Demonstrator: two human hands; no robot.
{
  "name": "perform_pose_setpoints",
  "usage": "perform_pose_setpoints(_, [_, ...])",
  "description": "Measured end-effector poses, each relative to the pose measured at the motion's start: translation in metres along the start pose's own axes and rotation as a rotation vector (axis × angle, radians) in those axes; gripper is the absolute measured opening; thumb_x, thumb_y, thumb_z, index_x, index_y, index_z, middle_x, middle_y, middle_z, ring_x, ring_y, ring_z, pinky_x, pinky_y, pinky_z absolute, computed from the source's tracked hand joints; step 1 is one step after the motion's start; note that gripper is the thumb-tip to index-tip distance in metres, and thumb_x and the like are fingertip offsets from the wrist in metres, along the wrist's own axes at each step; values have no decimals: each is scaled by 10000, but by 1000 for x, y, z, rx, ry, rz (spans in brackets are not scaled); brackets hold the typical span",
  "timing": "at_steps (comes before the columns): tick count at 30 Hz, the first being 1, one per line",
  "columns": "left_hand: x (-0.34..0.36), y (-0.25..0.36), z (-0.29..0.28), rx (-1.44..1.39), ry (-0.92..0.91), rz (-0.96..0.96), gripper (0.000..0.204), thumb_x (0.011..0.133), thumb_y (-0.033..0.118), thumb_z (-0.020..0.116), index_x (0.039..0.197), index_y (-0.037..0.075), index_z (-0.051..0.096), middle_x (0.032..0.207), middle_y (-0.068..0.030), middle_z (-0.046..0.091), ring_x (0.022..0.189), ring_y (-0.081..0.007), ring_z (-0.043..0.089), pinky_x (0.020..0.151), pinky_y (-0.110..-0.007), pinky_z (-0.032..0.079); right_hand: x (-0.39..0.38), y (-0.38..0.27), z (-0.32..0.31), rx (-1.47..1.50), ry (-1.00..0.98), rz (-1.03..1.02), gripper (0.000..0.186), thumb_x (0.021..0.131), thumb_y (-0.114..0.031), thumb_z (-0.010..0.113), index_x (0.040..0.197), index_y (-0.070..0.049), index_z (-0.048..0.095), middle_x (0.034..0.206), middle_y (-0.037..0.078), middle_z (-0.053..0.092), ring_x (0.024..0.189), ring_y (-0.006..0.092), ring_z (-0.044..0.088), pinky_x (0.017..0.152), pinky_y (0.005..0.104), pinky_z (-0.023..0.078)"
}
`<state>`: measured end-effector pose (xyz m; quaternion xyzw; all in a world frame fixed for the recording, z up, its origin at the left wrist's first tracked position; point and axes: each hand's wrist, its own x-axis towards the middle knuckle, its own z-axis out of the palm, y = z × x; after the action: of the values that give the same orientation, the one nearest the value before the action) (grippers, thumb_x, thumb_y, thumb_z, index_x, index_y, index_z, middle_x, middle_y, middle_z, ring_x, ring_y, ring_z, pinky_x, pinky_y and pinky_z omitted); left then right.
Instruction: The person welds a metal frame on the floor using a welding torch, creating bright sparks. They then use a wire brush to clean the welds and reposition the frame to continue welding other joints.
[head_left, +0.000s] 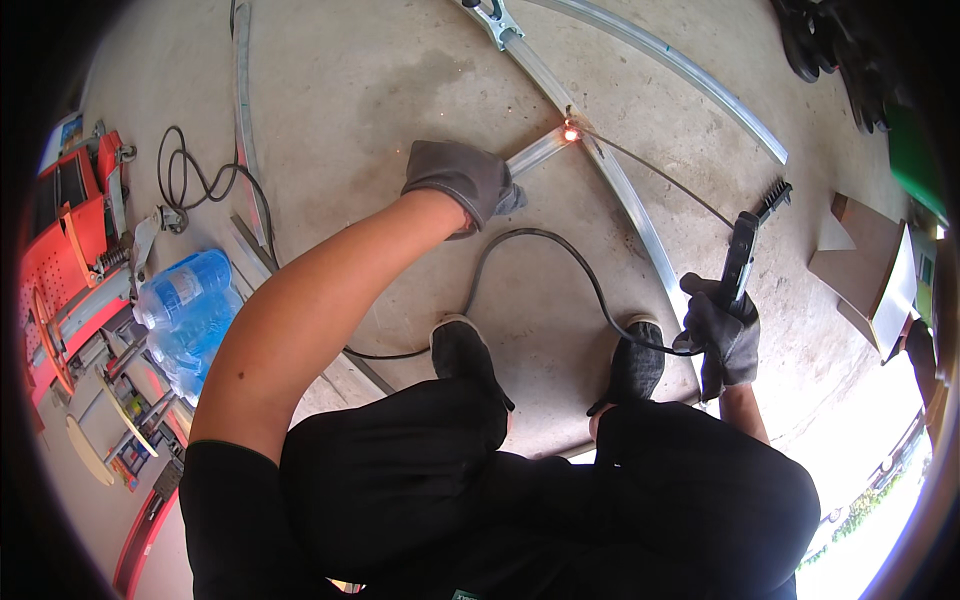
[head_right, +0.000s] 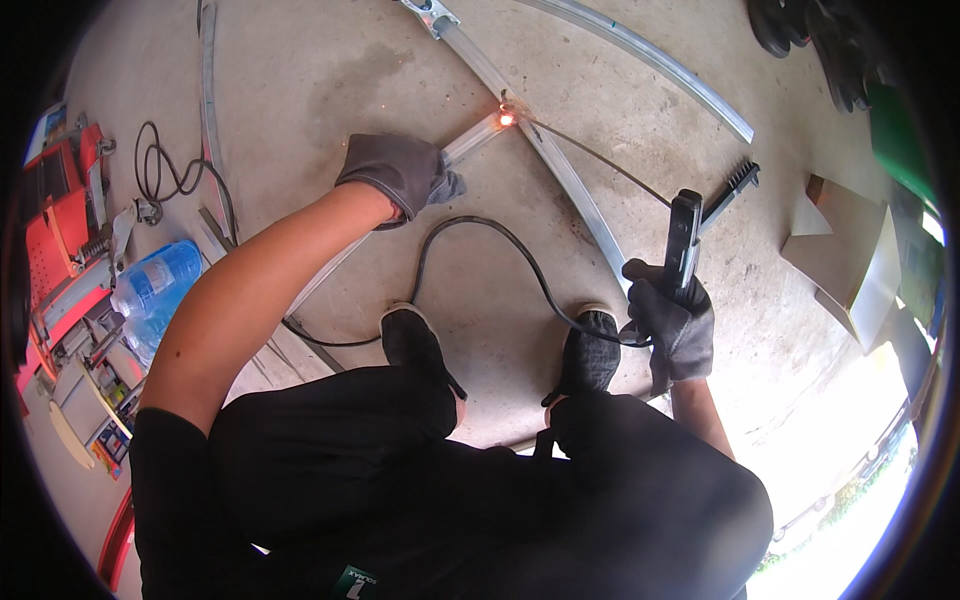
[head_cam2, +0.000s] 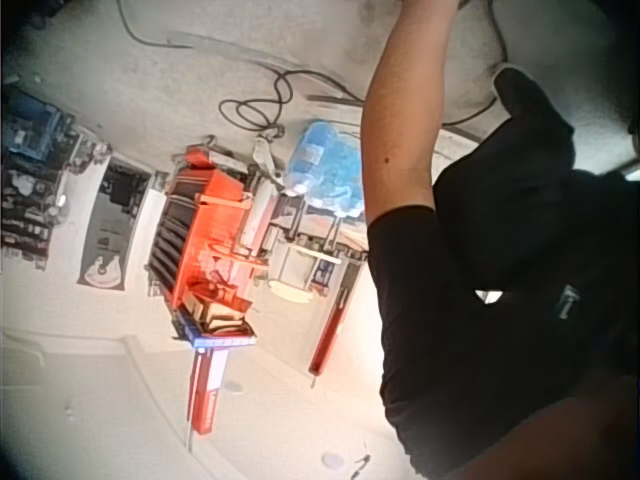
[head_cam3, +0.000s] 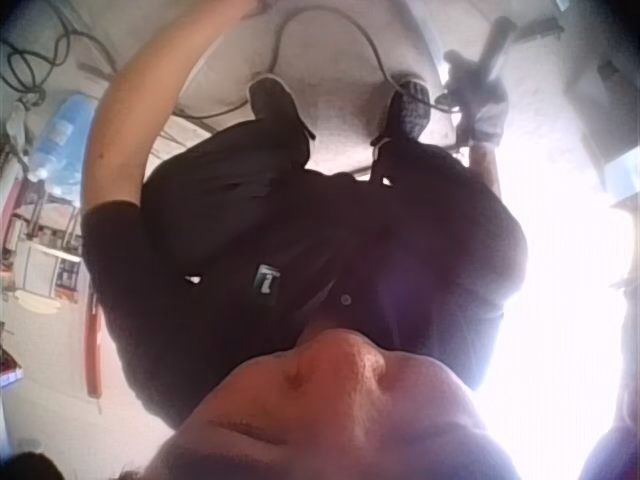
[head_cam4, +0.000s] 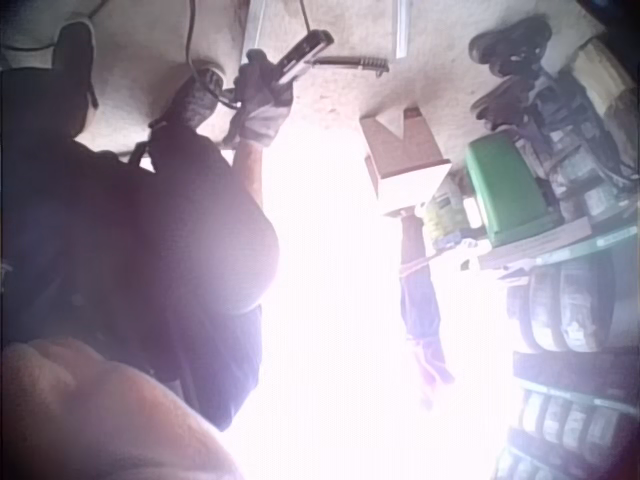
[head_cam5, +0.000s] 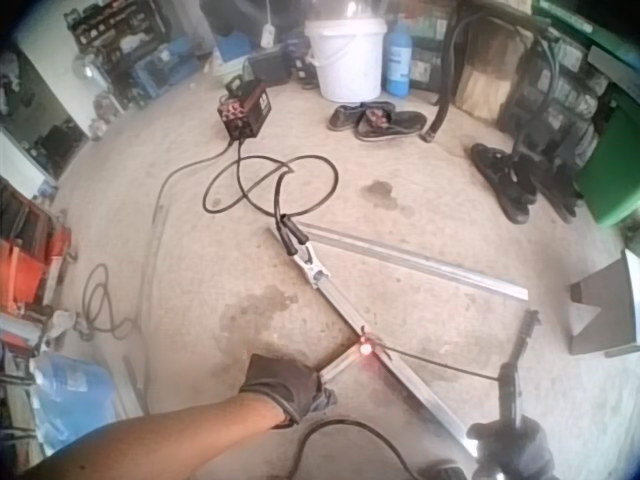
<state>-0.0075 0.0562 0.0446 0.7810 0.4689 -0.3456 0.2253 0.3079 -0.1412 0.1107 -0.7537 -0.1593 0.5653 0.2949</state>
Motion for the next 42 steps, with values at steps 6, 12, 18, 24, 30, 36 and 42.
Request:
perform_pose_setpoints(6, [-4,3,-7,-1,-7,-9,451,991,576,640,1143,191,817,1045,-120,807,979,-338,781,823,-491,582,2,0,2,1,-2,6,274,920,2,684,1179,54,759,753,30,677,569,90,607,532,243,526])
perform_pose_setpoints(12, [0,0,1,6,140,-30,212,965,308,695,1086,177,811,1079,-82,800,982,-257,777,819,-390,603,4,5,-3,32,-34,7,279,920,9,689,1186,63,754,761,37,679,566,95,610,528,248,543])
perform_pose_setpoints(18, [2,3,-8,36,-4,-36,237,978,313,664,1144,201,791,1091,-46,794,990,-241,769,818,-380,598,3,8,-4,-23,-7,-5,274,940,-23,695,1194,57,757,767,48,682,577,107,629,531,250,567])
perform_pose_setpoints(24, [-2,3,-11,54,-79,-47,204,961,194,654,1075,197,824,1086,-45,814,1009,-263,784,765,-395,603,2,9,-8,7,-19,18,273,936,-33,704,1190,52,761,772,51,687,591,103,634,552,248,570])
perform_pose_setpoints(30, [1,2,-6,69,-27,-35,202,952,167,667,1075,190,826,1059,-80,813,1008,-293,788,770,-387,609,1,9,-8,17,-18,-1,297,911,-28,721,1191,63,754,767,53,684,587,108,634,535,261,563])
perform_pose_setpoints(36, [-2,3,-4,71,-10,-27,236,982,319,654,1078,193,829,1049,-63,816,997,-282,787,783,-417,595,0,6,-7,-23,9,62,301,905,-29,723,1189,68,747,783,43,676,587,108,629,538,261,562])
perform_pose_setpoints(42, [10,-5,11,4,91,66,304,976,415,662,1080,183,829,1047,-69,816,985,-298,784,843,-412,597,-7,3,-5,14,8,69,267,942,-89,728,1170,48,757,786,43,677,566,95,600,560,245,564])
